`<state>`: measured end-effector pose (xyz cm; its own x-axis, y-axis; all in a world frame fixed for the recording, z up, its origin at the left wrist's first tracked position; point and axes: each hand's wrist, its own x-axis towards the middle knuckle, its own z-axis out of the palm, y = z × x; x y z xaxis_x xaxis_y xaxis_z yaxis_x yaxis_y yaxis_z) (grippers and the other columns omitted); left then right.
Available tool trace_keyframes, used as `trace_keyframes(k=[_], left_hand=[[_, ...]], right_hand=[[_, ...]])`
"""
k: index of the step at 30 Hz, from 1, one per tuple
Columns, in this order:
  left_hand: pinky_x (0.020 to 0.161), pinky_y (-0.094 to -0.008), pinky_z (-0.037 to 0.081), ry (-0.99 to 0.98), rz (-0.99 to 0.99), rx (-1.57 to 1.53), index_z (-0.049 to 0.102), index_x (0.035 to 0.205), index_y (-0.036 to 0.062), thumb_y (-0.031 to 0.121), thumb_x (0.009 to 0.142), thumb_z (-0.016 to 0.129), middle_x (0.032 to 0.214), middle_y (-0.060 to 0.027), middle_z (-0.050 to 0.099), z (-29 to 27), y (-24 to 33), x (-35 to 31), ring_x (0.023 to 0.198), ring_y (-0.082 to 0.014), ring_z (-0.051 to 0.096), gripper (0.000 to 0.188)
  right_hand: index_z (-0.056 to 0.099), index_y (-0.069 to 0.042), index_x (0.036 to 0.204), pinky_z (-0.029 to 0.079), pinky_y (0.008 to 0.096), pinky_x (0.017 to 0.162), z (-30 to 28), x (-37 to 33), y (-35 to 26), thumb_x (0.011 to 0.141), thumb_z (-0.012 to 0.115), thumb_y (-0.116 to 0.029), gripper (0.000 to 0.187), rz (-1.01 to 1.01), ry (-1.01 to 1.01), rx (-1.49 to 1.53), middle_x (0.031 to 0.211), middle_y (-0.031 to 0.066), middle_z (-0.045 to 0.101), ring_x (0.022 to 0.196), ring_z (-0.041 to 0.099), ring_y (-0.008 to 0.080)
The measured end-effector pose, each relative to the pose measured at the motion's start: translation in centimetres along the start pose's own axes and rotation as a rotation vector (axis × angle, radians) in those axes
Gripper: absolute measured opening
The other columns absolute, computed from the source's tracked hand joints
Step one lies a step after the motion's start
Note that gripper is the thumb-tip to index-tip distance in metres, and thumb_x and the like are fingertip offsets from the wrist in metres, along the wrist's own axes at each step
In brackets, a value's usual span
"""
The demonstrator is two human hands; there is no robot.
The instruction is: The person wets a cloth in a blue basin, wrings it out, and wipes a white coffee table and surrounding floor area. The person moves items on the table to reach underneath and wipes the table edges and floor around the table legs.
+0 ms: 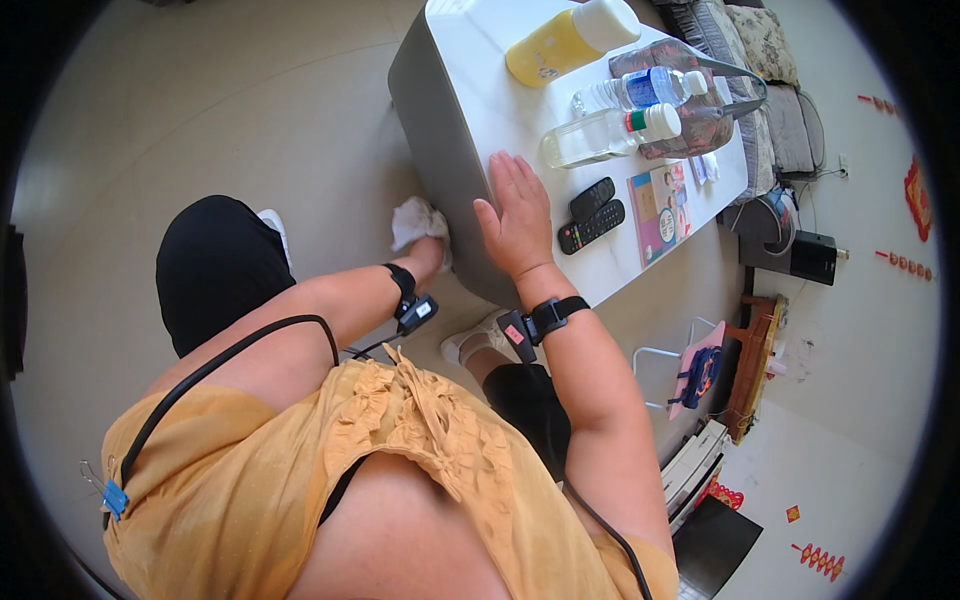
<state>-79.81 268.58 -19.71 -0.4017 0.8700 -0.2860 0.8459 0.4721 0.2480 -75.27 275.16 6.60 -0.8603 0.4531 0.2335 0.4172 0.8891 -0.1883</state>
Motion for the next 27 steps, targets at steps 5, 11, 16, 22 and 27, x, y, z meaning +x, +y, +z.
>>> trace_keyframes(k=[5,11,16,22,27], left_hand=[[0.096,-0.0429,0.047,-0.116,-0.208,-1.306,0.058,0.132,0.0043,0.044,0.107,0.042,0.127,-0.0137,0.066,-3.6,-3.6,-3.3,0.119,-0.0319,0.060,0.050],[0.086,-0.0420,0.052,0.359,-0.570,-1.888,0.058,0.127,-0.0011,0.033,0.095,0.059,0.109,-0.0165,0.069,-11.2,-13.8,10.0,0.100,-0.0284,0.065,0.047],[0.092,-0.0431,0.049,0.271,-0.415,-2.059,0.051,0.139,0.0039,0.047,0.095,0.060,0.121,-0.0147,0.065,-16.2,-13.3,16.1,0.109,-0.0260,0.062,0.062],[0.100,-0.0517,0.045,0.260,-0.483,-2.123,0.044,0.149,0.0081,0.062,0.094,0.058,0.132,-0.0148,0.062,-10.5,-13.2,22.0,0.120,-0.0308,0.058,0.078],[0.084,-0.0437,0.049,0.119,-0.458,-2.357,0.055,0.134,0.0155,0.044,0.094,0.066,0.109,-0.0043,0.064,-7.9,-12.2,21.6,0.097,-0.0229,0.059,0.050]], right_hand=[[0.053,-0.005,0.144,0.036,0.0484,0.116,0.2,-1.0,0.8,0.091,0.065,-0.027,0.058,0.026,-0.010,-0.060,0.147,0.0187,0.053,0.138,0.046,0.0416],[0.053,-0.005,0.144,0.035,0.0481,0.116,0.5,0.1,-0.2,0.090,0.067,-0.029,0.061,0.005,-0.053,-0.063,0.150,0.0172,0.051,0.139,0.044,0.0408],[0.053,-0.004,0.143,0.035,0.0488,0.116,0.1,-0.3,0.1,0.088,0.068,-0.029,0.062,0.020,-0.066,-0.055,0.150,0.0190,0.050,0.138,0.044,0.0425],[0.053,-0.003,0.142,0.035,0.0490,0.115,-0.4,-0.1,-0.5,0.086,0.070,-0.026,0.063,0.034,-0.083,-0.061,0.148,0.0200,0.051,0.137,0.045,0.0430],[0.054,-0.003,0.141,0.036,0.0486,0.115,-0.2,-0.3,-0.4,0.084,0.071,-0.023,0.062,0.070,-0.070,-0.054,0.147,0.0193,0.052,0.137,0.046,0.0421]])
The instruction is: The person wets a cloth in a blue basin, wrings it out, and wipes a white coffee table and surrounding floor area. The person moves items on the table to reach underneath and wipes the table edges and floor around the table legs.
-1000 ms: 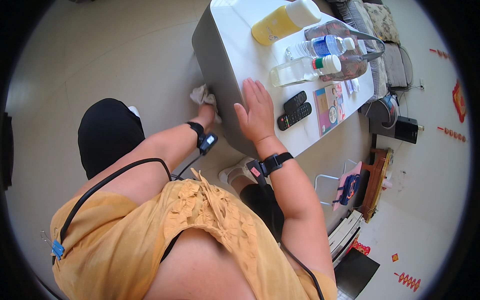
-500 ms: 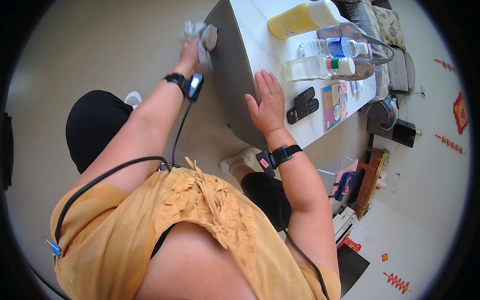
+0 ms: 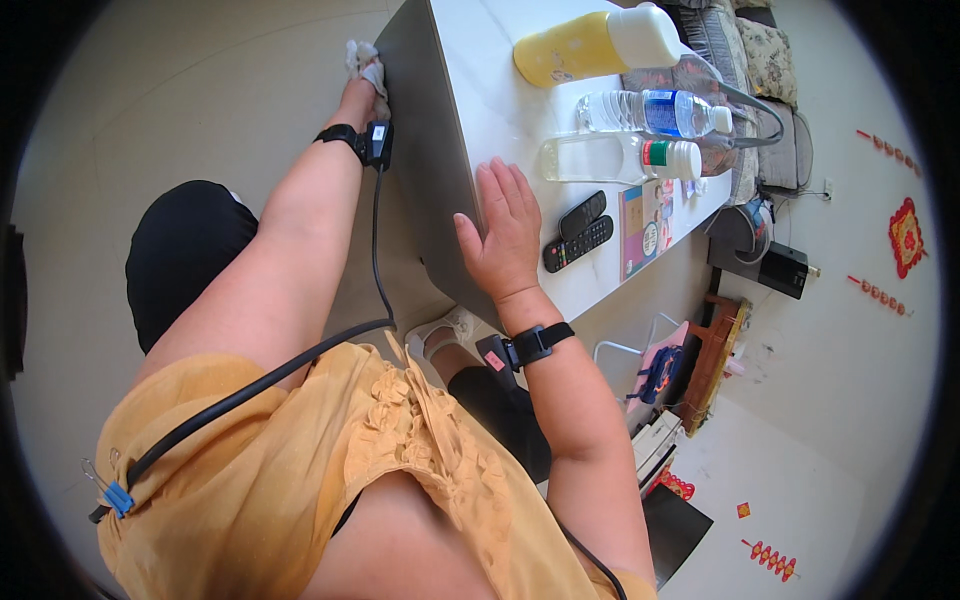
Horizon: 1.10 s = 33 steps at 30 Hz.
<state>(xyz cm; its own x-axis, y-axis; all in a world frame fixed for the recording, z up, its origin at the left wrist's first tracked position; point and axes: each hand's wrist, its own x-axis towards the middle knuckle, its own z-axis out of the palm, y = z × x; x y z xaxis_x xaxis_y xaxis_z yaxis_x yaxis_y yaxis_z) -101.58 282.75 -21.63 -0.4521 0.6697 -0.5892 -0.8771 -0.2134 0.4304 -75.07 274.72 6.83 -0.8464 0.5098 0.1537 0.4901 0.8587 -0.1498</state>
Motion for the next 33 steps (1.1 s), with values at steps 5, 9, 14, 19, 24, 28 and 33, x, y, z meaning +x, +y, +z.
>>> trace_keyframes(k=[5,9,14,19,24,28,33], left_hand=[[0.076,-0.0407,0.047,0.041,-0.047,0.151,0.058,0.124,0.0180,0.040,0.096,0.061,0.098,-0.0008,0.061,-3.8,-5.8,-4.5,0.086,-0.0201,0.055,0.035],[0.077,-0.0412,0.048,0.055,-0.245,0.403,0.059,0.121,0.0150,0.038,0.097,0.057,0.101,-0.0031,0.062,-6.9,-14.4,-13.3,0.087,-0.0214,0.057,0.033],[0.078,-0.0419,0.050,-0.037,-0.525,0.765,0.061,0.118,0.0112,0.036,0.098,0.052,0.104,-0.0059,0.063,-7.7,-20.0,-24.7,0.089,-0.0230,0.059,0.033],[0.079,-0.0426,0.051,0.081,-0.651,0.798,0.062,0.115,0.0073,0.033,0.100,0.047,0.108,-0.0088,0.065,-1.1,-18.0,-32.0,0.091,-0.0246,0.061,0.034],[0.081,-0.0420,0.054,0.126,-0.328,0.244,0.062,0.118,0.0065,0.034,0.105,0.042,0.107,-0.0096,0.067,2.4,-13.8,-28.0,0.093,-0.0243,0.065,0.037],[0.073,-0.0408,0.057,-0.208,0.021,0.058,0.064,0.121,0.0102,0.033,0.104,0.045,0.095,-0.0094,0.070,7.2,-1.8,-23.3,0.082,-0.0254,0.068,0.034],[0.079,-0.0296,0.054,-0.557,0.410,0.274,0.062,0.131,0.0075,0.018,0.089,0.066,0.102,-0.0066,0.069,8.7,12.2,-16.1,0.090,-0.0137,0.065,0.043]], right_hand=[[0.056,-0.004,0.139,0.037,0.0487,0.114,0.0,0.3,-0.1,0.085,0.071,-0.024,0.060,-0.029,0.030,0.030,0.146,0.0185,0.053,0.136,0.046,0.0418],[0.058,-0.005,0.138,0.038,0.0483,0.113,0.2,0.2,-0.1,0.086,0.070,-0.025,0.058,-0.019,0.065,0.029,0.144,0.0174,0.056,0.135,0.048,0.0410],[0.059,-0.006,0.137,0.039,0.0480,0.113,0.6,0.0,0.5,0.086,0.070,-0.025,0.056,-0.040,0.117,0.027,0.143,0.0167,0.057,0.134,0.049,0.0402],[0.059,-0.008,0.137,0.039,0.0470,0.114,1.0,-0.2,0.9,0.089,0.067,-0.024,0.052,-0.050,0.142,-0.006,0.143,0.0151,0.058,0.134,0.050,0.0380],[0.060,-0.008,0.137,0.039,0.0471,0.114,1.3,0.0,0.9,0.091,0.063,-0.020,0.048,-0.073,0.157,0.025,0.143,0.0153,0.058,0.134,0.050,0.0377],[0.060,-0.008,0.137,0.039,0.0470,0.114,1.5,-0.3,1.4,0.093,0.059,-0.017,0.045,-0.079,0.157,0.042,0.143,0.0157,0.058,0.133,0.050,0.0384],[0.059,-0.007,0.137,0.039,0.0470,0.113,1.1,-0.1,1.0,0.096,0.053,-0.015,0.043,-0.086,0.148,0.051,0.143,0.0164,0.058,0.133,0.051,0.0391]])
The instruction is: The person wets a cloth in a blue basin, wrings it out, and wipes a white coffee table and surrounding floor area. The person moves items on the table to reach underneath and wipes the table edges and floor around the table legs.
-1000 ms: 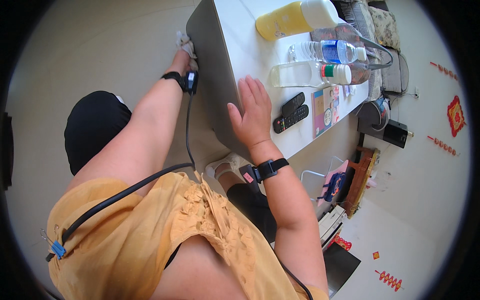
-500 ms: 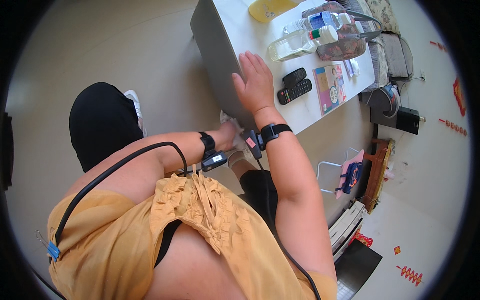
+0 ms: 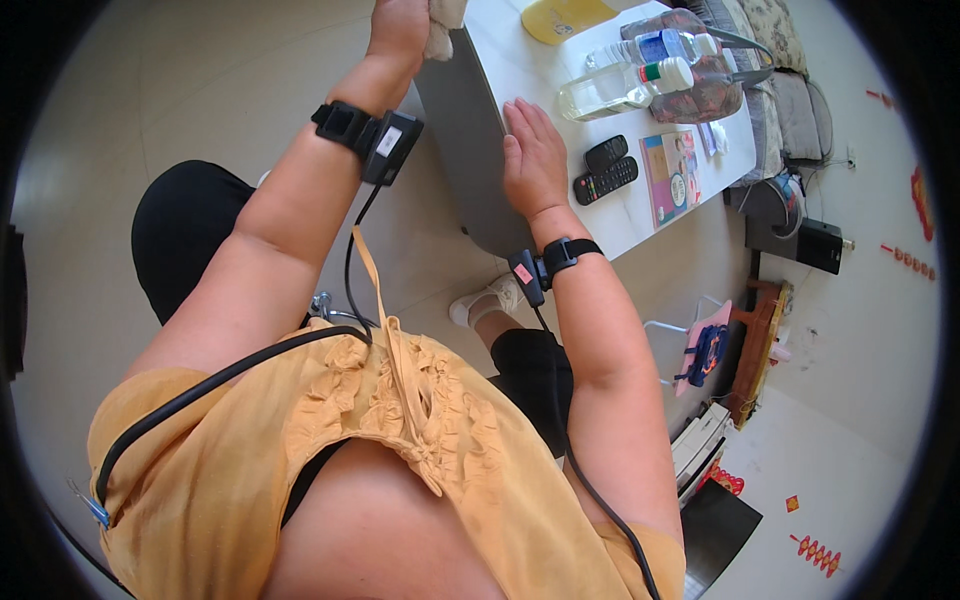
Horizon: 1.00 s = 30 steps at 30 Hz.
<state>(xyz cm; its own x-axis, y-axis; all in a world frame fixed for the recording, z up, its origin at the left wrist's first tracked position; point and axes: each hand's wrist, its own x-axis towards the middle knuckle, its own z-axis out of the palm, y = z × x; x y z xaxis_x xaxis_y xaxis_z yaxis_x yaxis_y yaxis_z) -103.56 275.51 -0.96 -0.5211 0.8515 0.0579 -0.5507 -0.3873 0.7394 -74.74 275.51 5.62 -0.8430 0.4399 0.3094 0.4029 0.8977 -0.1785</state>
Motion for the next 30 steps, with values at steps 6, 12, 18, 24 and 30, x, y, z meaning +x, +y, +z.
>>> trace_keyframes(k=[6,12,18,24,30], left_hand=[[0.102,-0.0557,0.042,0.491,0.190,0.586,0.056,0.128,-0.0018,0.028,0.093,0.059,0.125,-0.0329,0.058,7.7,-8.1,-8.4,0.118,-0.0523,0.053,0.046],[0.101,-0.0553,0.041,0.229,0.005,0.785,0.051,0.128,0.0008,0.021,0.092,0.059,0.123,-0.0299,0.054,11.3,-11.2,-20.9,0.116,-0.0494,0.050,0.042],[0.091,-0.0456,0.051,-0.020,-0.457,0.377,0.056,0.126,0.0015,0.019,0.093,0.059,0.118,-0.0229,0.065,7.1,-16.6,-27.5,0.105,-0.0369,0.065,0.037],[0.093,-0.0384,0.052,0.476,-0.358,0.357,0.052,0.134,0.0023,0.016,0.090,0.059,0.118,-0.0181,0.067,3.5,-9.9,-15.8,0.110,-0.0275,0.066,0.047],[0.104,-0.0398,0.046,0.468,0.193,0.493,0.045,0.145,0.0014,0.020,0.089,0.063,0.135,-0.0245,0.059,4.6,-3.0,-1.7,0.125,-0.0368,0.058,0.062]], right_hand=[[0.057,-0.004,0.139,0.038,0.0477,0.114,0.2,-0.2,0.5,0.097,0.050,-0.017,0.044,-0.012,-0.018,0.018,0.144,0.0178,0.056,0.134,0.049,0.0404],[0.054,-0.002,0.141,0.036,0.0485,0.115,0.2,-0.1,0.3,0.101,0.043,-0.024,0.047,-0.019,-0.048,0.002,0.146,0.0196,0.054,0.135,0.047,0.0423],[0.052,-0.002,0.144,0.034,0.0502,0.116,-0.1,0.7,0.1,0.103,0.040,-0.032,0.052,-0.062,-0.083,0.015,0.147,0.0227,0.052,0.136,0.046,0.0440],[0.051,-0.002,0.144,0.035,0.0508,0.115,-0.7,0.1,-0.2,0.102,0.045,-0.041,0.057,-0.022,-0.102,-0.024,0.146,0.0230,0.051,0.135,0.046,0.0450],[0.049,-0.003,0.146,0.034,0.0515,0.115,-0.8,0.3,-0.9,0.101,0.046,-0.052,0.066,0.013,-0.147,-0.049,0.149,0.0219,0.048,0.137,0.044,0.0452]])
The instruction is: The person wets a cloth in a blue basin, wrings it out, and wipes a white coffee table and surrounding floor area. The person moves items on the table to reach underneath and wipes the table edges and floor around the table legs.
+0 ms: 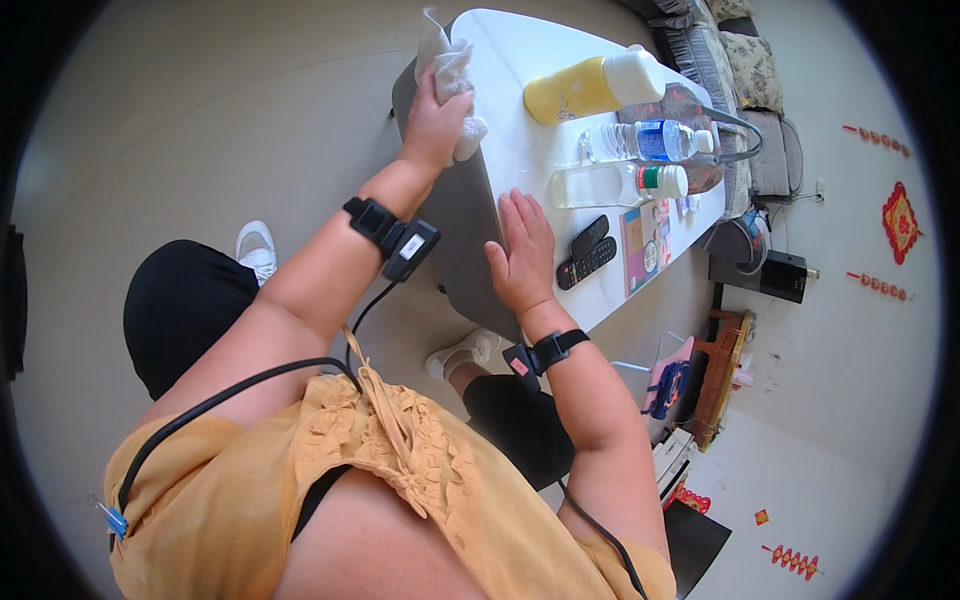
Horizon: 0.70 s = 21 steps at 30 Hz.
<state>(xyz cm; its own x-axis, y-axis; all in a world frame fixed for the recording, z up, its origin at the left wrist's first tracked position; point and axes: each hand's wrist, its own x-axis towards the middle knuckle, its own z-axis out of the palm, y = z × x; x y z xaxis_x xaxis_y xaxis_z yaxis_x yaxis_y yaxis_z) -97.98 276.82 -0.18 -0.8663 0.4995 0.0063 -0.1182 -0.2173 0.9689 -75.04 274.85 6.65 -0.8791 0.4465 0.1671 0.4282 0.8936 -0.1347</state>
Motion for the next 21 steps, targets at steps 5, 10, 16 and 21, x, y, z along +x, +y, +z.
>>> trace_keyframes(k=[5,10,16,21], left_hand=[[0.101,-0.0464,0.046,0.093,-0.047,-0.005,0.063,0.123,-0.0007,0.020,0.087,0.065,0.126,-0.0281,0.061,0.6,-2.6,0.3,0.118,-0.0448,0.057,0.041],[0.096,-0.0504,0.045,0.248,-0.213,0.193,0.064,0.117,0.0000,0.020,0.091,0.063,0.114,-0.0278,0.064,-0.7,-10.3,-1.8,0.111,-0.0466,0.058,0.033],[0.094,-0.0527,0.048,-0.087,-0.498,0.300,0.056,0.130,-0.0007,0.016,0.098,0.056,0.119,-0.0306,0.064,-3.5,-13.3,-13.3,0.112,-0.0498,0.059,0.037],[0.089,-0.0469,0.053,-0.777,-0.411,0.704,0.062,0.118,0.0005,0.027,0.102,0.049,0.115,-0.0237,0.069,-4.6,-16.3,-23.1,0.106,-0.0392,0.066,0.034]], right_hand=[[0.049,-0.004,0.147,0.033,0.0509,0.116,0.0,0.1,-0.1,0.099,0.052,-0.048,0.065,0.037,-0.015,0.000,0.150,0.0205,0.048,0.138,0.042,0.0440],[0.049,-0.005,0.147,0.032,0.0501,0.117,-0.2,0.6,-0.6,0.094,0.059,-0.039,0.064,0.050,-0.036,0.002,0.151,0.0189,0.048,0.140,0.042,0.0421],[0.050,-0.006,0.146,0.033,0.0487,0.116,-0.4,0.2,-0.6,0.089,0.065,-0.030,0.063,0.053,0.001,0.008,0.150,0.0178,0.049,0.139,0.043,0.0412],[0.053,-0.007,0.144,0.036,0.0489,0.115,-0.3,-0.1,-0.3,0.088,0.067,-0.027,0.061,0.044,0.044,0.000,0.148,0.0172,0.052,0.137,0.045,0.0403]])
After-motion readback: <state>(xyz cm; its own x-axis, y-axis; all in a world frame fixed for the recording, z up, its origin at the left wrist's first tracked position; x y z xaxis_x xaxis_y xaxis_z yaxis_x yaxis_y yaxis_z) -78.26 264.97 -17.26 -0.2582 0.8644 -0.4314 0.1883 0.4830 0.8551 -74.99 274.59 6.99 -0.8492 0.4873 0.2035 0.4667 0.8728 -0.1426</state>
